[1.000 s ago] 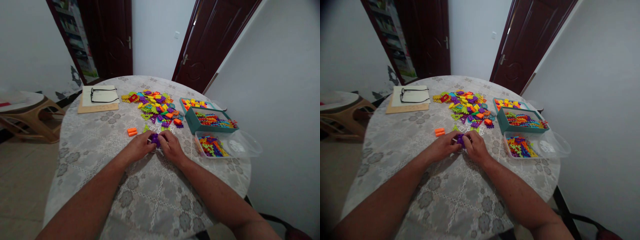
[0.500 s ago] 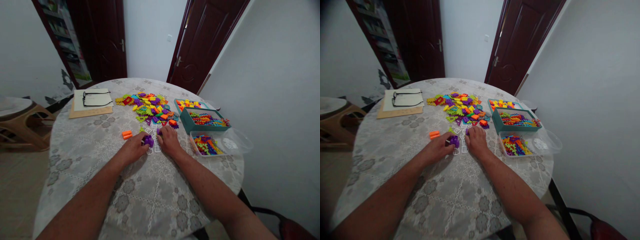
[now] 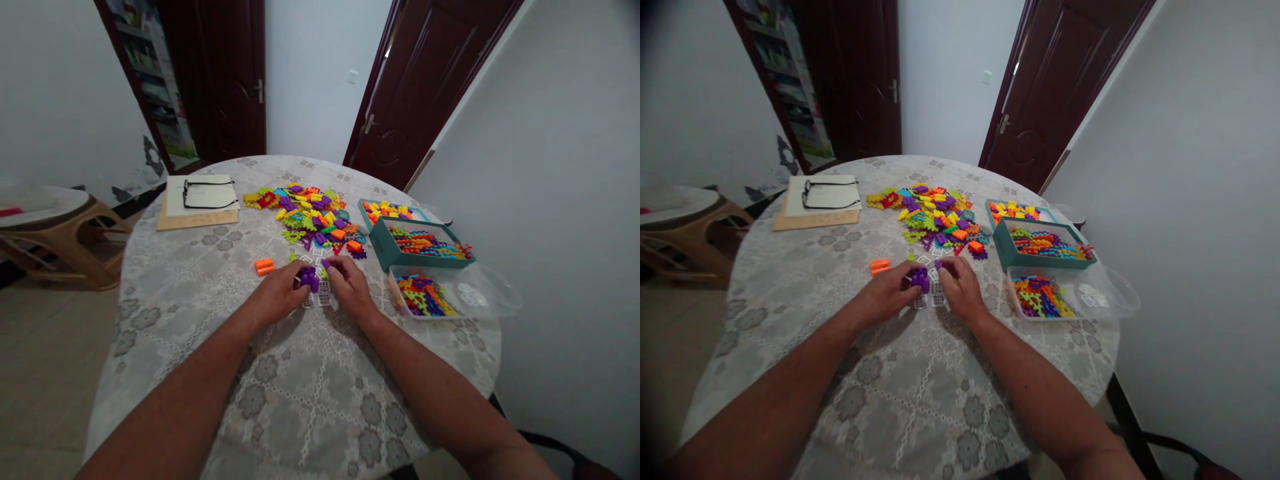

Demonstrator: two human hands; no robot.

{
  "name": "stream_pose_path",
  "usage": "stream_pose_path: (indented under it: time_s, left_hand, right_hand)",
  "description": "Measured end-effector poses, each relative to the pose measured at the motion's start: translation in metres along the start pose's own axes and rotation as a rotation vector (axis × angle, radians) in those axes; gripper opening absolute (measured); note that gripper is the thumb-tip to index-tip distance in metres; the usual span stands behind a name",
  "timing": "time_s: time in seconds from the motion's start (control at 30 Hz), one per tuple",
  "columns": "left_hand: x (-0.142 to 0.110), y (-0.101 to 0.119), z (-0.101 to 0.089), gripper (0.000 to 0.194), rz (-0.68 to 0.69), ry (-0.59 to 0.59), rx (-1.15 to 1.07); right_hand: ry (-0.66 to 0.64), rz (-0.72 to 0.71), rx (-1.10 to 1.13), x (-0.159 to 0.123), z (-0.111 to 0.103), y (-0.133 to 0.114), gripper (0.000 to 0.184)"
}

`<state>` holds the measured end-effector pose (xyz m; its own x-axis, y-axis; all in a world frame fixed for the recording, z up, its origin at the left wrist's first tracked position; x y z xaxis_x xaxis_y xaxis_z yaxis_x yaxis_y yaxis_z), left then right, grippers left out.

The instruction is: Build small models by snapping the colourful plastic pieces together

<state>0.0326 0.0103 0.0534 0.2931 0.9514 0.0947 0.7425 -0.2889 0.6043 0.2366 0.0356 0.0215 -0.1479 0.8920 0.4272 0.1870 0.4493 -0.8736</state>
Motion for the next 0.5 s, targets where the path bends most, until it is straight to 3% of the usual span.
stream_pose_path:
  time_s: [0.17,0.37,0.5]
  left_hand:
    - [0.001,-0.006,0.005,0.051,0.108,0.029,0.004]
    - [0.002,-0.013,0.008,0.06,0.135,0.003,0.012]
    - [0.002,-0.01,0.007,0.071,0.104,-0.033,0.014]
  right_hand:
    - [-0.157,0.119,0.101,-0.006,0.007,-0.01,0.028]
    - [-0.249,-0.064,-0.076,-0.008,0.009,-0.015,0.058]
    - [-0.257,-0.091,-0.125,-0.009,0.009,-0.018,0.054]
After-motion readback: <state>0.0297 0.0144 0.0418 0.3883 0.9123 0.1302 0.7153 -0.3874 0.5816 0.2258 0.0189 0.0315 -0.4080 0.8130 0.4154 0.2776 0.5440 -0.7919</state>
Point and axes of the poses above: each hand's wrist, its own x-axis towards the middle knuckle, its own z-axis out of the palm, y = z × x, the point moved 1 cm from there along x, towards the middle knuckle, and after that the axes turned 9 degrees about x, right-handed, at the moved point
